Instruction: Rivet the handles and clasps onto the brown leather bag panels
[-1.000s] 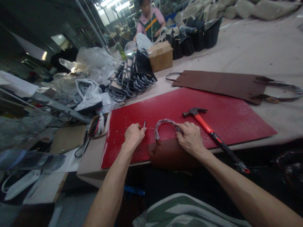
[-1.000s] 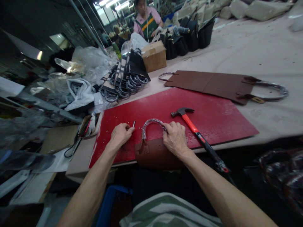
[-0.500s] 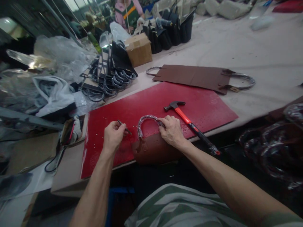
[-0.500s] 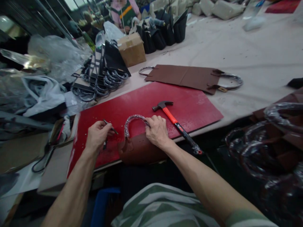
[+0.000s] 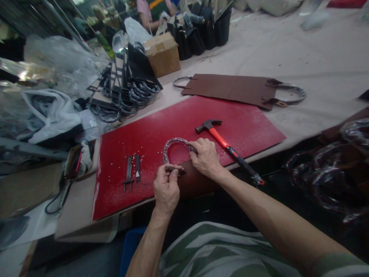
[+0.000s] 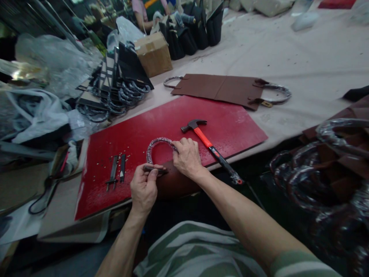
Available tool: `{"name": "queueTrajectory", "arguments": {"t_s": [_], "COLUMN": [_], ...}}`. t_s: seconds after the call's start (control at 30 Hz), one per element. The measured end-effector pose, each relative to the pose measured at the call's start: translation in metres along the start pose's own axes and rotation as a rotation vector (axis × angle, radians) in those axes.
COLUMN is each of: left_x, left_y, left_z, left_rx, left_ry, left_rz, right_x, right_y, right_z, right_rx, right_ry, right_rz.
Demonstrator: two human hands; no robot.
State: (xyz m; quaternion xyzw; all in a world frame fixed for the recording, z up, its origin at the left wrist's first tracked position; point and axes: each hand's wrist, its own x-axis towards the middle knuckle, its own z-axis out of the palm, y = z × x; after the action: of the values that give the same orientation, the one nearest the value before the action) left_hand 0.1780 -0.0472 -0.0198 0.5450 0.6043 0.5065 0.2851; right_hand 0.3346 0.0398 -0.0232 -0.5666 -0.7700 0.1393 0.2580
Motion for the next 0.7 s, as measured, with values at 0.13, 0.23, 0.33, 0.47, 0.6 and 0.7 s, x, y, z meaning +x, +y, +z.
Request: {"name": "queueTrajectory", "arguments": {"t_s": [0.13, 0.23, 0.33, 0.47, 0.6, 0.7], "left_x": [-0.001, -0.001, 0.0, 0.004, 0.007, 0.007], "left_y": [-0.001, -0.003, -0.007, -0.012, -0.013, -0.013], "left_z": [0.002, 0.003, 0.003, 0.005, 0.009, 0.01], "left_rx": [-0.006, 0.014, 0.049, 0.155, 0.277, 0.299], "left_ry": [0.011, -0.002, -0.032, -0.039, -0.02, -0.016], "left_rz": [0.015, 0.035, 0.081, 0.185, 0.374, 0.496], "right_x": [0.0, 0.0, 0.0, 0.0, -0.001, 0.001], "right_y": [0.0, 0.0, 0.001, 0.002, 0.003, 0.003], "right_z": [0.001, 0.002, 0.003, 0.003, 0.005, 0.004], "right_rx": [-0.008, -0.009, -0.013, -0.009, 0.001, 0.034], "right_ry": [0.002, 0.009, 0.015, 0.014, 0.018, 0.004], "right_rz": [-0.002, -0.005, -0.01, -0.014, -0.018, -0.001]}}
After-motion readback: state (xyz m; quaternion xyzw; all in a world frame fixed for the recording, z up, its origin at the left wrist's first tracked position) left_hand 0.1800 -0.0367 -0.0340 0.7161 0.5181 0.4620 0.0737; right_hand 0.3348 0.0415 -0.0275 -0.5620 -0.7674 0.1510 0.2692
